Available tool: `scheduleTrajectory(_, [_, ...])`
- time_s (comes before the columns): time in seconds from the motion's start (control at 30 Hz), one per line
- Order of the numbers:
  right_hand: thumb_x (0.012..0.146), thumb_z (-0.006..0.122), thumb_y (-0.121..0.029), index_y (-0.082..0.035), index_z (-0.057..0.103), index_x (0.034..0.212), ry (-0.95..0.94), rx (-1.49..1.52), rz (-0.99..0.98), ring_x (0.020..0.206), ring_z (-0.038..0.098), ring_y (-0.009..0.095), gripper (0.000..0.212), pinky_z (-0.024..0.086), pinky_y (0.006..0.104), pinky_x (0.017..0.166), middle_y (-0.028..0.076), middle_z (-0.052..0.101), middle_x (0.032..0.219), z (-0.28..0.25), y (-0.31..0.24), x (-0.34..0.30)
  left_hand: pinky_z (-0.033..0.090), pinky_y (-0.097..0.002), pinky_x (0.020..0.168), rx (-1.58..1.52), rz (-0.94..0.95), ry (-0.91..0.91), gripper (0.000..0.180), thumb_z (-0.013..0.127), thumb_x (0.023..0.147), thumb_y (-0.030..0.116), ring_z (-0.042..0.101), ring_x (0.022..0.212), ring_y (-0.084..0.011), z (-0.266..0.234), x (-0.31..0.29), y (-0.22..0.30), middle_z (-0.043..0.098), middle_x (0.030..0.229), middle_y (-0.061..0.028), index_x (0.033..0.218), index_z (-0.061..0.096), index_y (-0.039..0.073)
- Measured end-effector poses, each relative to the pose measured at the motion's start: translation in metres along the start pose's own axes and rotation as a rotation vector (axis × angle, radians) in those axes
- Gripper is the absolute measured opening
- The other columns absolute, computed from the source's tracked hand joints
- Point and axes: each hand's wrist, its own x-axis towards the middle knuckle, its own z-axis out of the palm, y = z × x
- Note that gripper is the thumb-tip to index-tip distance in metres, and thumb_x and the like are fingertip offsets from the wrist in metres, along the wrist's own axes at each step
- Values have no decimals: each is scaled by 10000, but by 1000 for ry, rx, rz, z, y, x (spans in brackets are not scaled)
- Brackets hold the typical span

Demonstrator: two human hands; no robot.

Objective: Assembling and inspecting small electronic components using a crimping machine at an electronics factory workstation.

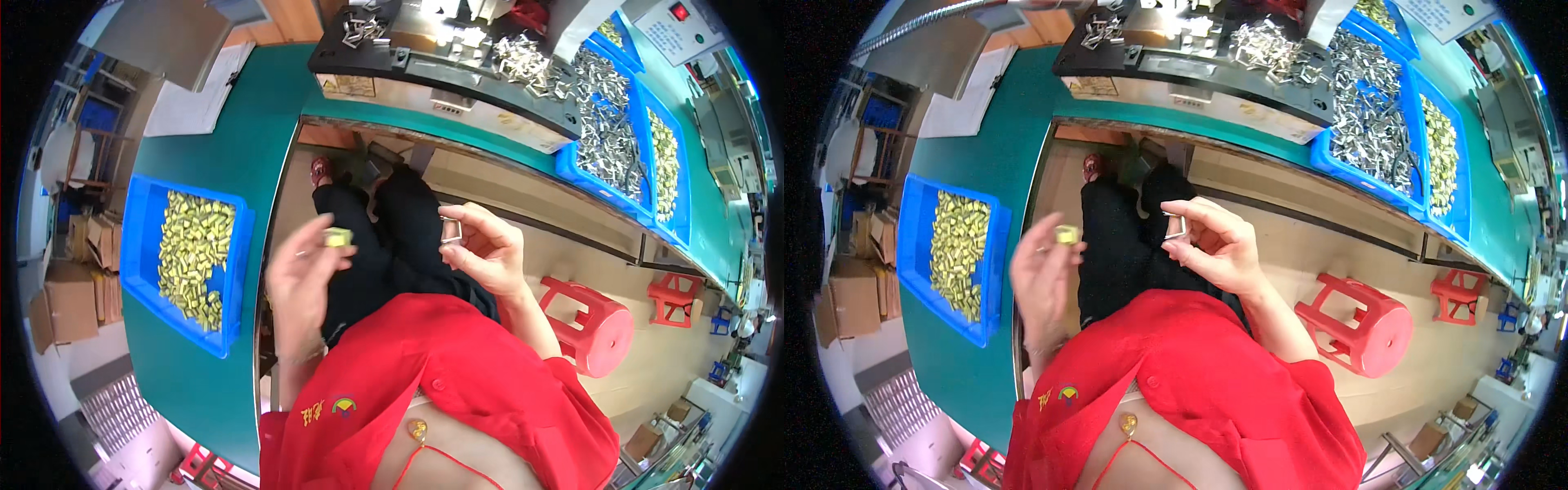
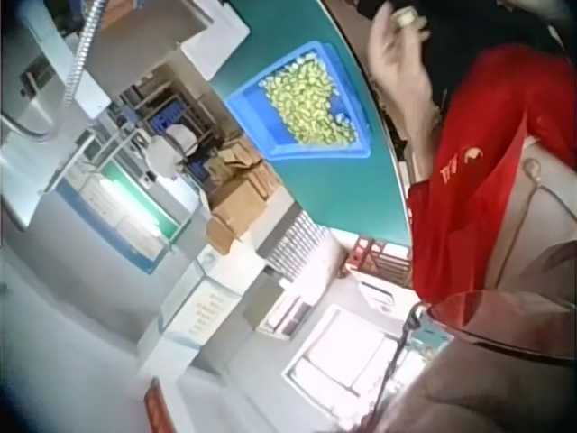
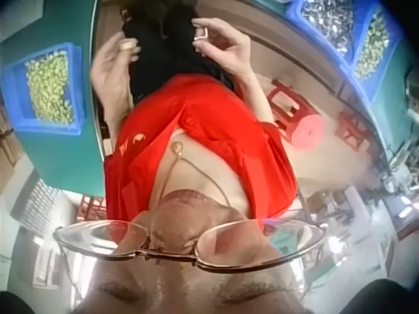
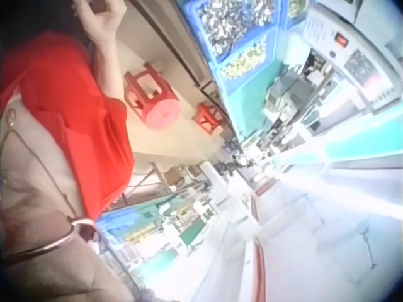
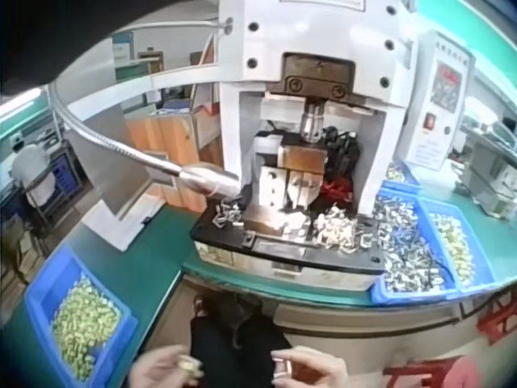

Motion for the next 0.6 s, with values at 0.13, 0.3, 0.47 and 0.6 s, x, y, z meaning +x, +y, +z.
scheduleTrajectory(0.13, [773,690,87,45,611,1138,-23,-119,-104,714,569,89,376,457,205,587,71,586,869,7,4,-2,521,-272,784,-251,-96,-327,336,591,901,20,642,921,-183,19,6,-15,637,1035,-113,1230,549,-36])
scheduleTrajectory(0.3, [718,738,74,44,652,1038,0,-261,-152,677,546,88,332,417,209,556,64,611,801,7,2,-1,519,-262,790,-240,-106,-407,338,608,908,61,639,915,-160,25,8,-16,635,1032,-86,1228,551,-33])
scheduleTrajectory(0.47, [712,747,63,44,656,1019,11,-273,-186,648,530,85,321,405,207,546,63,613,783,10,6,2,508,-256,791,-253,-152,-428,350,603,900,48,638,925,-169,26,7,-24,645,1074,-139,1239,541,-17])
scheduleTrajectory(0.6, [695,722,131,97,640,994,-23,-296,-171,691,572,138,312,443,242,577,108,609,804,11,3,3,507,-258,797,-270,-154,-424,348,603,902,48,634,943,-167,25,6,-26,647,1076,-130,1239,541,-12])
